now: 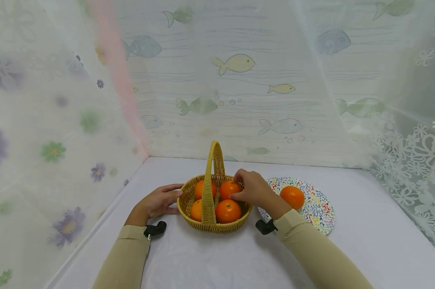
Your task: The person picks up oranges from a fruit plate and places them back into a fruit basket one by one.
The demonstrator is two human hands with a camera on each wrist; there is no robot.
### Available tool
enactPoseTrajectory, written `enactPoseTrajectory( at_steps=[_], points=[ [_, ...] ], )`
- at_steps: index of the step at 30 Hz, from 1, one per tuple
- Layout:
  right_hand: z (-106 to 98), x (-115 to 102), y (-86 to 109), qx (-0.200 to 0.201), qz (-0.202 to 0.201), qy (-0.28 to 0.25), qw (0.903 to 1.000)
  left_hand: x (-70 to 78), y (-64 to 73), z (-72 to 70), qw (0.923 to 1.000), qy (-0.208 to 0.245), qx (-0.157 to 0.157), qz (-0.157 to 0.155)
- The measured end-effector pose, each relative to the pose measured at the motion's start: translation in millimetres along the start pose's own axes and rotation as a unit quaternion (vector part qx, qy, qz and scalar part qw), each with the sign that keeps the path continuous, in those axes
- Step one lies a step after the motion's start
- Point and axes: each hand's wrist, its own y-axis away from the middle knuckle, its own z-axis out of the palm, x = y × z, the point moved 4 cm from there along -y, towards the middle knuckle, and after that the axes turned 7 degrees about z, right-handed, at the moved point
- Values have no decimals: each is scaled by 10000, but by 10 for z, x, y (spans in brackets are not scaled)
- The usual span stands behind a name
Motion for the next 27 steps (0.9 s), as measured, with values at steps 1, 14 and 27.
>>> enactPoseTrajectory(
  at_steps=[1, 14, 27],
  points=[
    [4, 3, -2, -8, -1, 12, 10000, 1, 1, 1, 10000, -3, 6, -6],
    [-38, 25, 1, -1, -163, 141, 9998, 4, 2, 0, 10000, -43, 67, -45],
    [-161, 82, 123, 105, -199, 398, 9990, -7, -8, -5, 10000, -81, 22, -8]
  ],
)
